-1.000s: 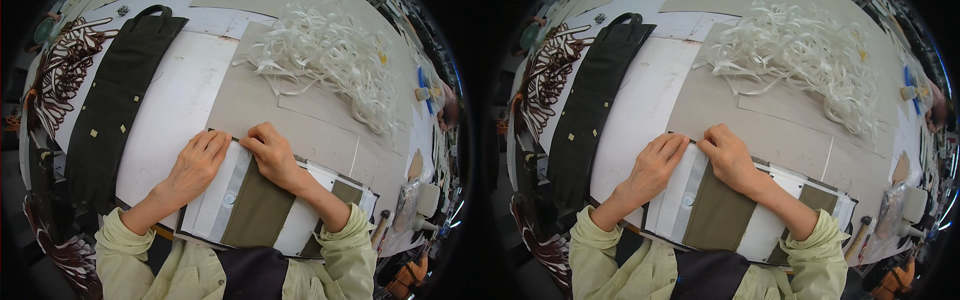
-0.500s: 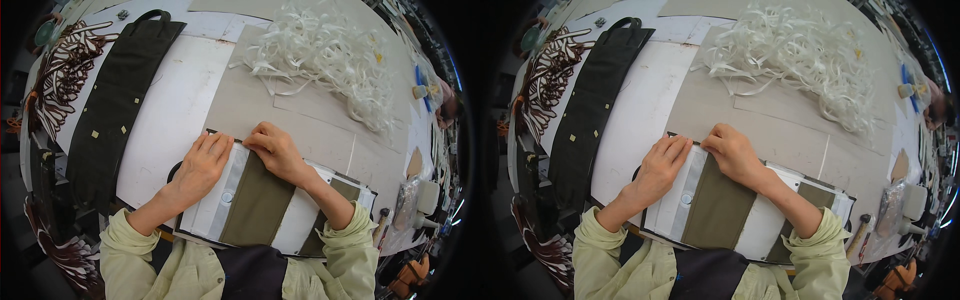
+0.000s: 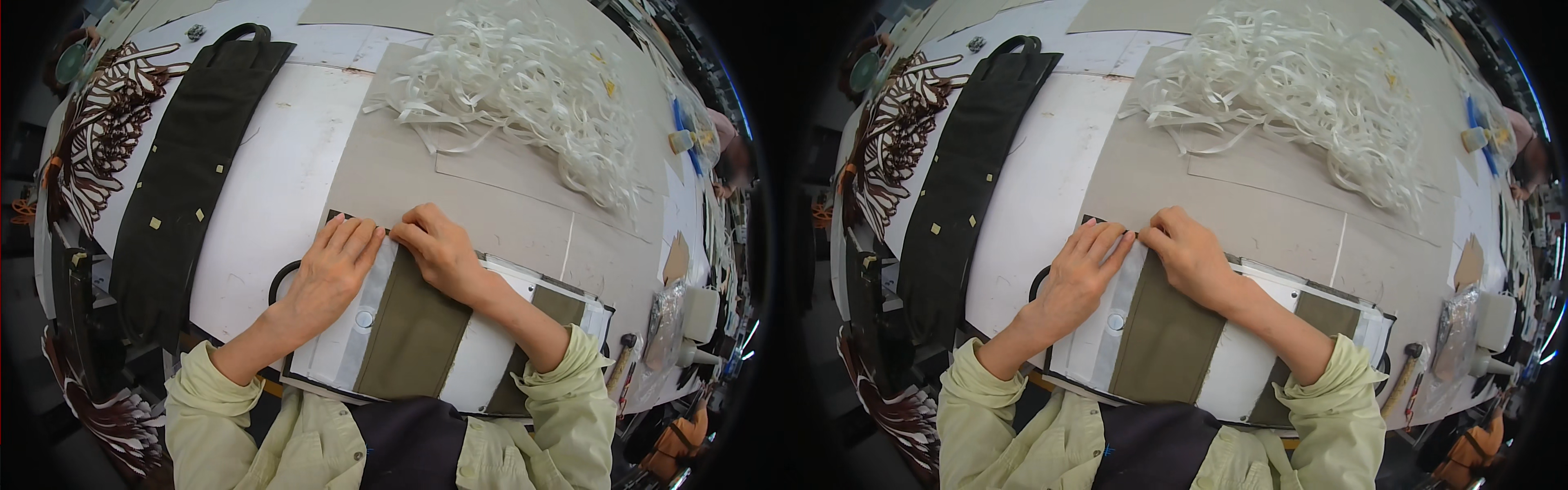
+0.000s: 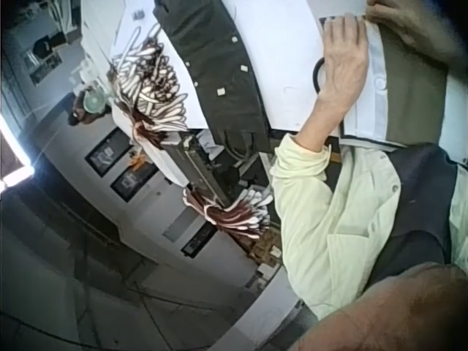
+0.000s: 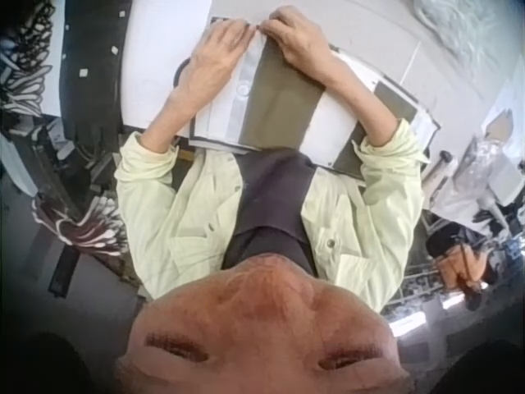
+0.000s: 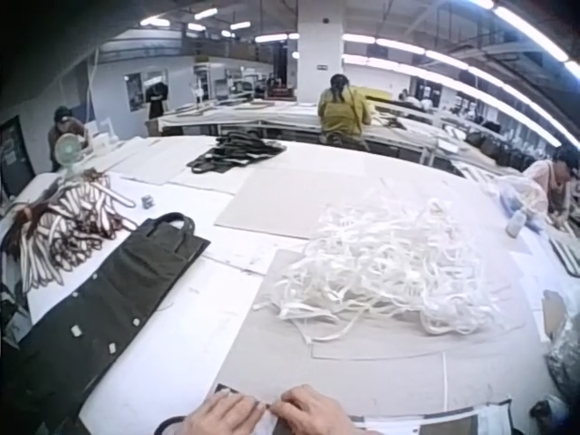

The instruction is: Manually assembling and aligning components of a green fabric/leather bag on a workshop table.

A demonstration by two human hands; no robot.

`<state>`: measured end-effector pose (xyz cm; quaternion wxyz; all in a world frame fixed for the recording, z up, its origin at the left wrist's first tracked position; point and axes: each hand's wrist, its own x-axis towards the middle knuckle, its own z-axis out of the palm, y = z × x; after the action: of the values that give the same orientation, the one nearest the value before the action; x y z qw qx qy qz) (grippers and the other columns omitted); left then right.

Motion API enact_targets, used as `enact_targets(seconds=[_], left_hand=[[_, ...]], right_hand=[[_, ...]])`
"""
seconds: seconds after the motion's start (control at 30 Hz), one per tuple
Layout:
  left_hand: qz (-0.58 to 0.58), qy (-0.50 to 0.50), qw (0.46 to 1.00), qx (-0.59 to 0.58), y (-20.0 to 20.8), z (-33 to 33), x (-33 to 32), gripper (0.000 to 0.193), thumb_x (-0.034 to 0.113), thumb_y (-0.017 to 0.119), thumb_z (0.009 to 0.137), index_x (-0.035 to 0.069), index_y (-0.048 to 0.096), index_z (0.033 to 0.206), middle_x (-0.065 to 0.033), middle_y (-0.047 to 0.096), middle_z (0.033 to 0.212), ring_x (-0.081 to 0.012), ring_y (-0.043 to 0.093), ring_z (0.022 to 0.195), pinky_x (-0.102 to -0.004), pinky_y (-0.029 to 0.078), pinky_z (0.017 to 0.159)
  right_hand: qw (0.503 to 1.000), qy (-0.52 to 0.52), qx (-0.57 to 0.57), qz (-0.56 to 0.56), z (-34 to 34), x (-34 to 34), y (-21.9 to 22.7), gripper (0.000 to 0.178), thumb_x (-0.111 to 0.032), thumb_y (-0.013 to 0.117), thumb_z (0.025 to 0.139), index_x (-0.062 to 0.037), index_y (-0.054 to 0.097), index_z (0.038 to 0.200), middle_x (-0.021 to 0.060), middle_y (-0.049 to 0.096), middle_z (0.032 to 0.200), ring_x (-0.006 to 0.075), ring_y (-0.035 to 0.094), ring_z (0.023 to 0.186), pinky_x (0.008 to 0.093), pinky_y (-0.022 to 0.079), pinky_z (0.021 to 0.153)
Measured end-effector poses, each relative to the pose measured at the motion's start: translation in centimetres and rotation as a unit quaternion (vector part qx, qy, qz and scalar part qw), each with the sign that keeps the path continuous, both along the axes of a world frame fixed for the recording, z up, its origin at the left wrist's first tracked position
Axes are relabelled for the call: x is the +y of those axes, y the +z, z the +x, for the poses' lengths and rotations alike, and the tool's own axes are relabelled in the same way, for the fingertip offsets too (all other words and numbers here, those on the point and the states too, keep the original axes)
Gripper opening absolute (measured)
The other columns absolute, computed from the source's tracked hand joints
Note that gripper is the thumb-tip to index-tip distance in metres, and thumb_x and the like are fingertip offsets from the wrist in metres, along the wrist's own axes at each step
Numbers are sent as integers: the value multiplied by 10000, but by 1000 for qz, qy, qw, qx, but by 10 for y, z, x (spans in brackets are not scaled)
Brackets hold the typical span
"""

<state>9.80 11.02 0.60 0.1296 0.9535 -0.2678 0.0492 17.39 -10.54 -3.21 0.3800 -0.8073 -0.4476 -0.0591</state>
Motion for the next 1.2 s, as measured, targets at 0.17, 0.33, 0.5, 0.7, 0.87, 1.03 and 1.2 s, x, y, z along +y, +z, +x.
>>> enact_targets(seconds=[0.17, 0.33, 0.5, 0.7, 0.87, 1.03, 1.2], left_hand=[[31, -13, 999, -32, -7, -5, 1, 515, 7, 617, 837, -110, 584, 1337, -201, 558, 1299, -350, 555, 1248, -478, 460, 1099], [44, -3, 999, -32, 3, -5, -12, 554, -24, 618, 808, -99, 576, 1355, -206, 571, 1295, -359, 555, 1244, -473, 470, 1081], [38, -2, 999, -27, -2, -4, -20, 616, -71, 619, 772, -55, 574, 1386, -216, 563, 1314, -380, 554, 1235, -475, 482, 1056], [30, -6, 999, -15, -1, -7, -28, 651, -69, 625, 770, -44, 550, 1415, -235, 538, 1325, -391, 537, 1249, -491, 464, 1073], [108, -11, 994, -32, 5, -8, -38, 631, -11, 642, 798, -62, 543, 1419, -235, 540, 1310, -372, 530, 1271, -500, 432, 1120], [90, -31, 995, -31, -4, -9, -40, 619, 36, 652, 823, -88, 535, 1417, -232, 559, 1280, -355, 533, 1281, -513, 400, 1152], [117, -23, 992, -37, 1, -10, -52, 636, 30, 630, 825, -119, 500, 1429, -249, 558, 1282, -380, 531, 1279, -527, 381, 1164]], right_hand=[[992, 25, 124, 11, 6, -12, 7, 240, 35, 680, 789, -11, 652, 1023, 124, 588, 1005, 314, 611, 932, 399, 534, 735], [997, 27, -56, -52, -3, -17, 4, 175, 25, 681, 854, 0, 663, 1026, 121, 589, 1011, 314, 608, 928, 405, 535, 755], [994, 9, 107, 34, 0, -32, -2, 240, 30, 689, 800, -4, 678, 1037, 124, 598, 1019, 306, 617, 942, 396, 542, 763], [999, 24, 27, 11, -2, -40, -2, 288, 40, 701, 761, -12, 693, 1044, 130, 600, 997, 302, 622, 936, 398, 545, 747], [999, 16, -9, -31, -5, -42, 3, 309, 63, 683, 762, -14, 723, 1058, 121, 585, 975, 301, 612, 915, 389, 542, 728], [997, 25, 74, 26, -5, -67, -2, 352, 73, 680, 756, -17, 721, 1094, 121, 583, 985, 303, 608, 921, 383, 542, 728], [1000, 28, 7, 9, -8, -76, -4, 548, 125, 686, 680, -55, 717, 1197, 98, 568, 1021, 269, 590, 899, 381, 535, 725]])
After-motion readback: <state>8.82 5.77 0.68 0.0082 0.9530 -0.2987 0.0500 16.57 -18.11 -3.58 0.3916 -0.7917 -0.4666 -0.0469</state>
